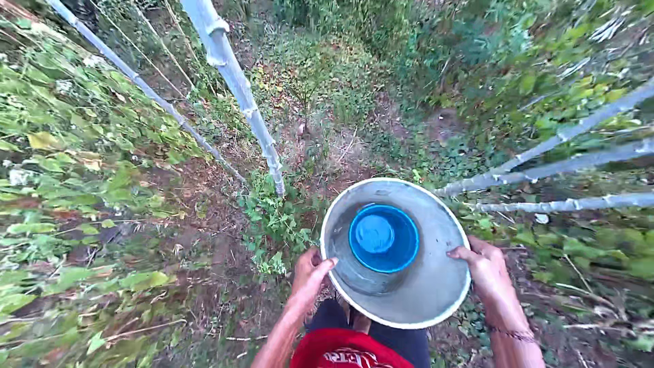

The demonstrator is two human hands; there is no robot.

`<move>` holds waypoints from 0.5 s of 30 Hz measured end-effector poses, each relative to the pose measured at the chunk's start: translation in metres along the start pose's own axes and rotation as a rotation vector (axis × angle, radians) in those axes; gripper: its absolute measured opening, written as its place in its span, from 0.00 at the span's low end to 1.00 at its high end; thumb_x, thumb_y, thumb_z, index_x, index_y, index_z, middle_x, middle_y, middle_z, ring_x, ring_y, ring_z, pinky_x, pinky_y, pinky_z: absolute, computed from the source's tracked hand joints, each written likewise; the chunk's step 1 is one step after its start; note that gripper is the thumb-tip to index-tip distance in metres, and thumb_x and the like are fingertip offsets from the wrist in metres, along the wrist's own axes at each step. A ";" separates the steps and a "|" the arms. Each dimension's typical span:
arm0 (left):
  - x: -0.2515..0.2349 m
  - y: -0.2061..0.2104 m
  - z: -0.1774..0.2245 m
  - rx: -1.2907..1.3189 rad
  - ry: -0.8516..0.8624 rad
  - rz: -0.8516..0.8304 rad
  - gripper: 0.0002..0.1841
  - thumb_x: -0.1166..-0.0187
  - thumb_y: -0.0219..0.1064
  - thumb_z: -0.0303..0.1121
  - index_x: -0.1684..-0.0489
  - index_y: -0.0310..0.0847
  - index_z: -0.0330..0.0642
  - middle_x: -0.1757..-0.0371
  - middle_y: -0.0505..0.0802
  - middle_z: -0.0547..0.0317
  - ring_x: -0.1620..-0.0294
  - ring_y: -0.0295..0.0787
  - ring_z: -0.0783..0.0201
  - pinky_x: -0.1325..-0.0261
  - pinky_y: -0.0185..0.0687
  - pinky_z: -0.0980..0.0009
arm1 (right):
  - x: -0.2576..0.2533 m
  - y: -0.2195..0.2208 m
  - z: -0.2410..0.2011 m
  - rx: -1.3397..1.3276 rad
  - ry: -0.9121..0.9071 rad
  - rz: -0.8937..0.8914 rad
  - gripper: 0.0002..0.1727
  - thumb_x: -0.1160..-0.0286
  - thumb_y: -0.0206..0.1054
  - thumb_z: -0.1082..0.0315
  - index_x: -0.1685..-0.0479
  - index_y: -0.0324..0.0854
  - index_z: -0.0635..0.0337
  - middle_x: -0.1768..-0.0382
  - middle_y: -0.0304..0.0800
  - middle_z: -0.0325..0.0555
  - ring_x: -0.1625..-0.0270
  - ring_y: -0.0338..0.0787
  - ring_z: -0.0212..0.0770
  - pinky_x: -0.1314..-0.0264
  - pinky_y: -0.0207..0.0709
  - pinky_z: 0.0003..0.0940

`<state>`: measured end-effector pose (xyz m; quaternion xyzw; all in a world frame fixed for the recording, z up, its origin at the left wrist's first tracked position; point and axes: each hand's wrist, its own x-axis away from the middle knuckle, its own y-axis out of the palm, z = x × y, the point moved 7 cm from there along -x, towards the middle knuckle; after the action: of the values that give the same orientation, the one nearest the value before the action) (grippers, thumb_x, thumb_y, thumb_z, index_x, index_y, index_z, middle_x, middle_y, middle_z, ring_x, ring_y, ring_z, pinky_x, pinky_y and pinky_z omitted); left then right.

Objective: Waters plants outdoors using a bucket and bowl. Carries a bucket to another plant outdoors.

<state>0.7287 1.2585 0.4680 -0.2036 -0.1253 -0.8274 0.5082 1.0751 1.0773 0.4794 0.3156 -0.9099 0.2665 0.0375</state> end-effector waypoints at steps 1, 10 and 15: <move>-0.013 0.001 0.015 0.016 0.023 0.023 0.25 0.36 0.73 0.40 0.45 0.82 0.31 0.61 0.94 0.47 0.64 0.94 0.54 0.62 0.93 0.57 | -0.023 0.005 -0.017 0.007 -0.025 -0.009 0.17 0.54 0.71 0.62 0.61 0.90 0.56 0.71 0.91 0.46 0.69 0.92 0.44 0.67 0.86 0.54; -0.181 0.030 0.094 0.001 0.144 0.177 0.20 0.33 0.70 0.39 0.51 0.84 0.32 0.65 0.93 0.49 0.67 0.93 0.57 0.65 0.92 0.60 | -0.213 0.066 -0.072 -0.077 -0.061 -0.069 0.14 0.51 0.71 0.64 0.63 0.90 0.58 0.71 0.92 0.46 0.68 0.92 0.44 0.64 0.86 0.53; -0.310 0.072 0.126 -0.080 0.102 0.125 0.21 0.33 0.69 0.39 0.47 0.84 0.33 0.62 0.93 0.50 0.64 0.92 0.58 0.61 0.91 0.60 | -0.328 0.086 -0.046 -0.088 0.032 -0.026 0.16 0.53 0.73 0.63 0.62 0.91 0.59 0.70 0.92 0.49 0.67 0.92 0.49 0.62 0.85 0.60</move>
<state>0.9434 1.5225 0.4356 -0.1890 -0.0529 -0.8076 0.5561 1.2809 1.3393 0.4020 0.3210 -0.9160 0.2306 0.0694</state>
